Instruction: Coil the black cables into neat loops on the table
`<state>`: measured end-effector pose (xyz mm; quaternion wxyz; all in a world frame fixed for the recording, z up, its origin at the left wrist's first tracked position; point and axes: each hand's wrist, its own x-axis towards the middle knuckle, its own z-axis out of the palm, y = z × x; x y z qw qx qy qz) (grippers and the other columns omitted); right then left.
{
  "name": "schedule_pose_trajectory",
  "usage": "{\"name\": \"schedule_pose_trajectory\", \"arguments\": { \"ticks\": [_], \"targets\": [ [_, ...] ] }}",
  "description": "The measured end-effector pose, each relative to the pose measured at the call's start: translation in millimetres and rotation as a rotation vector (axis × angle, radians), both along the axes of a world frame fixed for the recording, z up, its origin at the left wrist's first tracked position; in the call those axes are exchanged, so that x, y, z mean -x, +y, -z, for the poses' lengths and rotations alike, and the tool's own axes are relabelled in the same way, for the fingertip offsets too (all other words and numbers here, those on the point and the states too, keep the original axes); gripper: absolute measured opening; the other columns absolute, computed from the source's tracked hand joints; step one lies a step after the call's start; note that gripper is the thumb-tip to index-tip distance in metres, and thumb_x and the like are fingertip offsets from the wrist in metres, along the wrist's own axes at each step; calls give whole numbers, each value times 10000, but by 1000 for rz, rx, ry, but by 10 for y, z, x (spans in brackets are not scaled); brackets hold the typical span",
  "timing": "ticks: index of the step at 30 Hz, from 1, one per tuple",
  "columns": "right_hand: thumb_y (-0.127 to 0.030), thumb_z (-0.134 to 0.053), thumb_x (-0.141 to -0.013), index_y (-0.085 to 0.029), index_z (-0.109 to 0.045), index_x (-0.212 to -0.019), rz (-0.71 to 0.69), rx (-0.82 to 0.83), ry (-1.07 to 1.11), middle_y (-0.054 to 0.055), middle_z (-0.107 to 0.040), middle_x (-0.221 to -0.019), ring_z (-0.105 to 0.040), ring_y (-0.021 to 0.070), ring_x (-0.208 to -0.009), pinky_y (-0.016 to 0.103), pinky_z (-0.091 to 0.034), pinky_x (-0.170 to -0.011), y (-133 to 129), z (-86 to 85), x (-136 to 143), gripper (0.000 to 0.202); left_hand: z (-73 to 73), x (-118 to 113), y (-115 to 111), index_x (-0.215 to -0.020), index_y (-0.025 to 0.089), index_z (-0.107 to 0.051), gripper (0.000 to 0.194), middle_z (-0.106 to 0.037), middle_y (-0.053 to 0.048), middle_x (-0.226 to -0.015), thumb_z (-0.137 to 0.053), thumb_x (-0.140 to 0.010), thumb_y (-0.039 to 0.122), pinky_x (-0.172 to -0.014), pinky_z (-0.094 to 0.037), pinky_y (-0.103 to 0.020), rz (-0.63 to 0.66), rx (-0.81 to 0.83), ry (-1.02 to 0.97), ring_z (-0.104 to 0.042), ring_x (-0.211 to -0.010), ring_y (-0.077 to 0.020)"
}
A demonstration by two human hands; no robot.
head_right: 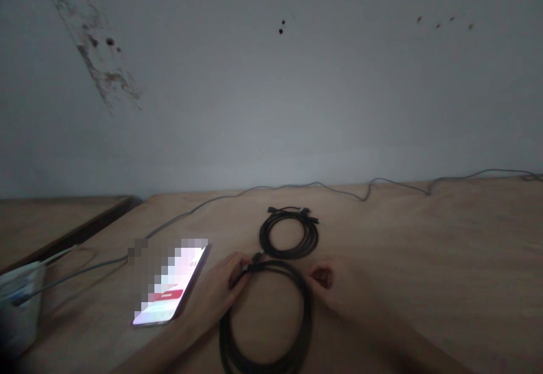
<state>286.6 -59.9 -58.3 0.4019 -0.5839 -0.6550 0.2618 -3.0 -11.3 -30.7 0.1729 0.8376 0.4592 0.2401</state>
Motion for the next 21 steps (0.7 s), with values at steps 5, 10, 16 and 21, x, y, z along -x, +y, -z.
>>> {"name": "schedule_pose_trajectory", "arguments": {
  "ticks": [5,10,16,21],
  "targets": [
    [-401,-608,-884,-199,-739,-831,-103,70,12,65,-760,-804,-721,239,-734,327,-565,-649,-25,-53,-25,246,-7,-10,-13,-1041,245,-640,143,-692,-33,-1035,-541,-947,204,-847,-471,-338,-4,-21,-10,-647,-961,-236],
    [-469,-587,-889,-204,-716,-880,-165,62,91,80,-763,-880,-730,245,-799,340,-585,-711,-6,31,-32,295,20,3,2,-1051,250,-648,177,-697,-33,-1054,-554,-922,175,-849,-470,-328,-16,-23,1,-649,-971,-233],
    [-345,-531,-931,-222,-741,-935,-216,-32,-118,68,-763,-915,-712,237,-810,370,-590,-767,-6,22,-73,243,21,12,14,-1063,252,-652,183,-701,-42,-1085,-553,-921,191,-830,-474,-321,-15,-10,8,-651,-979,-238],
    [-247,-508,-955,-243,-751,-1009,-264,-139,-343,57,-778,-1001,-724,238,-908,383,-597,-846,16,48,-134,249,7,11,8,-1052,256,-645,170,-703,-30,-1076,-543,-934,189,-824,-473,-323,-12,6,1,-656,-963,-231]
  ]
}}
